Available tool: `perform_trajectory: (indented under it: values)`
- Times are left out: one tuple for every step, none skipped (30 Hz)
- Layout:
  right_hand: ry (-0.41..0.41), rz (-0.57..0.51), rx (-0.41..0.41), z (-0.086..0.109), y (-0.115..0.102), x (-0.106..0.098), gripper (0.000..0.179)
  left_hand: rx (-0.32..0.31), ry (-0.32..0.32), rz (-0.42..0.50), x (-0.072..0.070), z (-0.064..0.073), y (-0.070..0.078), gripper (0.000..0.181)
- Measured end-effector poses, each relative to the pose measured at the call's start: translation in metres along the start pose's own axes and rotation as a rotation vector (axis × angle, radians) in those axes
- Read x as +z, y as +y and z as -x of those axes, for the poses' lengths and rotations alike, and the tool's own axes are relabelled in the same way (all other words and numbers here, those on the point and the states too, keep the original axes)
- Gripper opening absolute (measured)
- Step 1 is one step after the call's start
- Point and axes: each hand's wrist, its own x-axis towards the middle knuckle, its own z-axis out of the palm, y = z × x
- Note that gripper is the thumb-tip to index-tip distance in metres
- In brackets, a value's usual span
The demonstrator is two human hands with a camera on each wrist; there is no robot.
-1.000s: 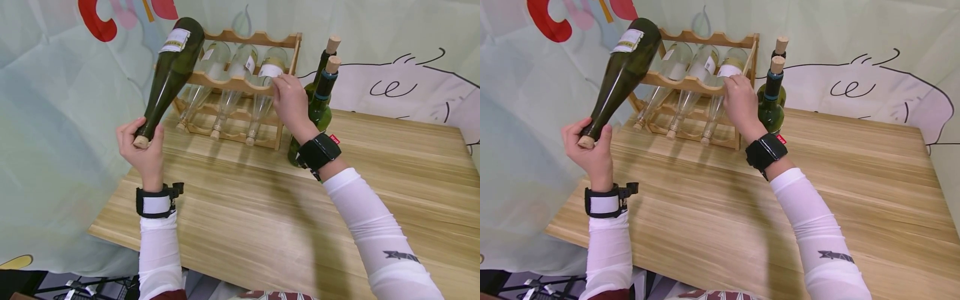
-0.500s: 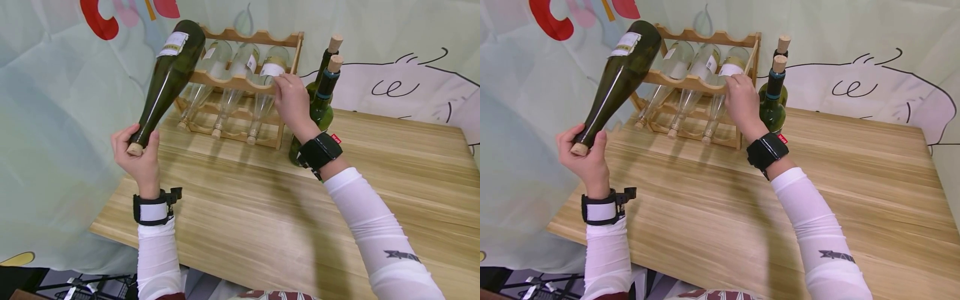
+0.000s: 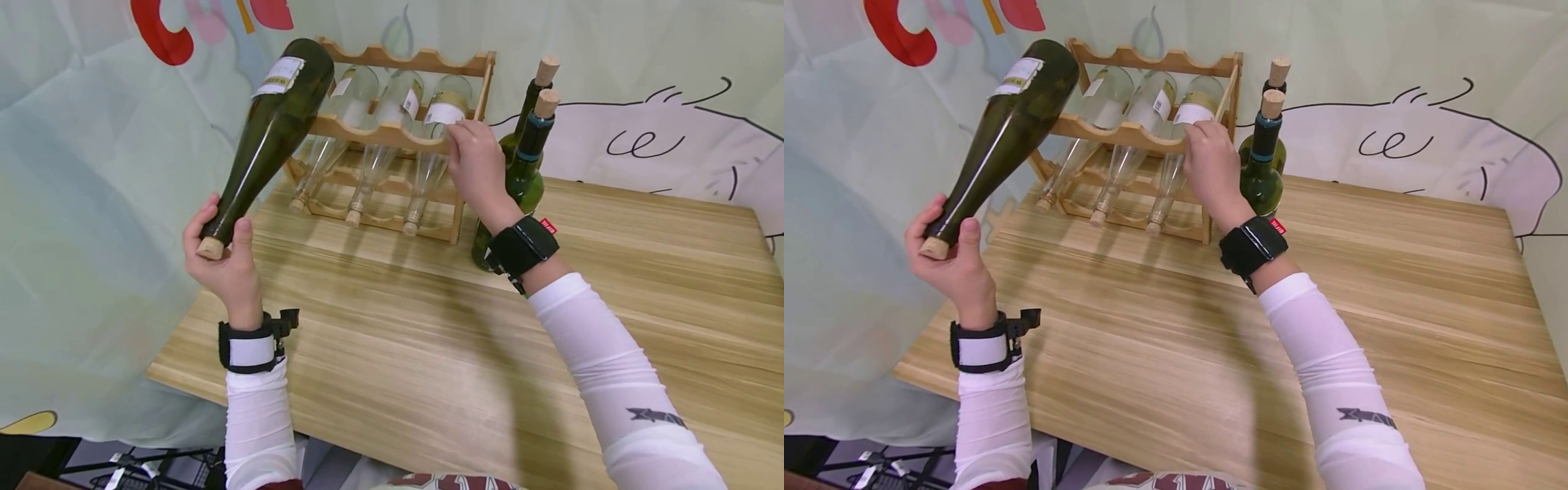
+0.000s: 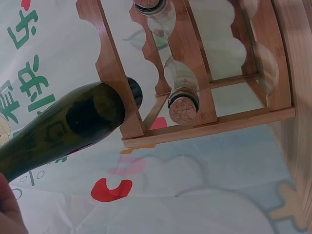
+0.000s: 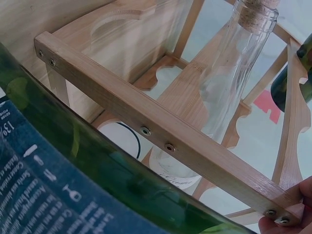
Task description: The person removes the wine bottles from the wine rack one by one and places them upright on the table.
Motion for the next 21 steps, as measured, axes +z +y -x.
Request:
perform_trajectory:
  values:
    - [0.0,-0.001,0.0,0.0,0.0,0.0,0.027,0.007,0.011,0.008,0.0,0.0,0.001,0.033]
    - [0.0,-0.003,0.0,0.0,0.0,0.0,0.027,0.015,0.021,0.011,0.001,0.0,0.002,0.034]
    - [0.0,-0.003,0.001,0.0,0.0,0.0,0.027,0.023,0.032,0.014,0.002,0.001,0.004,0.035]
    - [0.0,-0.004,0.001,0.0,0.0,0.0,0.026,0.03,0.045,0.015,0.003,0.001,0.006,0.036]
    - [0.0,-0.004,0.001,0.0,0.0,0.0,0.026,0.038,0.056,0.015,0.004,0.001,0.008,0.037]
    - [0.0,-0.003,0.0,0.0,0.0,0.0,0.026,0.044,0.066,0.013,0.005,0.001,0.011,0.036]
    - [0.0,-0.001,0.0,0.0,0.0,0.001,0.026,0.049,0.076,0.01,0.006,0.002,0.013,0.035]
    - [0.001,0.001,-0.001,0.0,0.001,0.001,0.026,0.05,0.084,0.007,0.007,0.002,0.014,0.034]
    - [0.003,0.001,-0.001,0.0,0.001,0.001,0.026,0.053,0.092,0.006,0.008,0.002,0.015,0.033]
    - [0.005,-0.001,-0.003,0.0,0.001,0.001,0.026,0.056,0.098,0.005,0.009,0.002,0.016,0.032]
    - [0.005,0.001,-0.002,0.0,0.001,0.001,0.025,0.057,0.105,0.008,0.009,0.002,0.017,0.033]
    - [0.005,0.002,-0.002,0.0,0.001,0.001,0.025,0.057,0.114,0.012,0.01,0.003,0.018,0.034]
    - [0.004,0.001,-0.001,0.0,0.001,0.001,0.025,0.058,0.123,0.016,0.01,0.003,0.018,0.035]
    - [0.005,-0.001,-0.002,0.0,0.001,0.001,0.025,0.059,0.133,0.021,0.01,0.003,0.019,0.037]
    - [0.003,-0.002,-0.002,0.0,0.001,0.001,0.026,0.063,0.144,0.027,0.01,0.004,0.019,0.038]
    - [0.001,-0.001,-0.001,0.0,0.001,0.002,0.026,0.067,0.154,0.029,0.01,0.004,0.019,0.038]
    - [-0.001,-0.001,0.0,0.0,0.001,0.002,0.026,0.07,0.165,0.033,0.01,0.005,0.02,0.038]
    - [-0.002,-0.003,0.001,0.0,0.001,0.001,0.026,0.075,0.172,0.033,0.01,0.005,0.021,0.037]
    - [-0.002,-0.004,0.002,0.0,0.001,0.001,0.026,0.081,0.179,0.033,0.01,0.005,0.021,0.035]
    - [0.001,-0.005,0.001,0.0,0.001,0.002,0.026,0.084,0.186,0.034,0.01,0.006,0.022,0.034]
    - [0.0,-0.004,0.002,0.0,0.001,0.001,0.026,0.089,0.194,0.032,0.01,0.006,0.023,0.032]
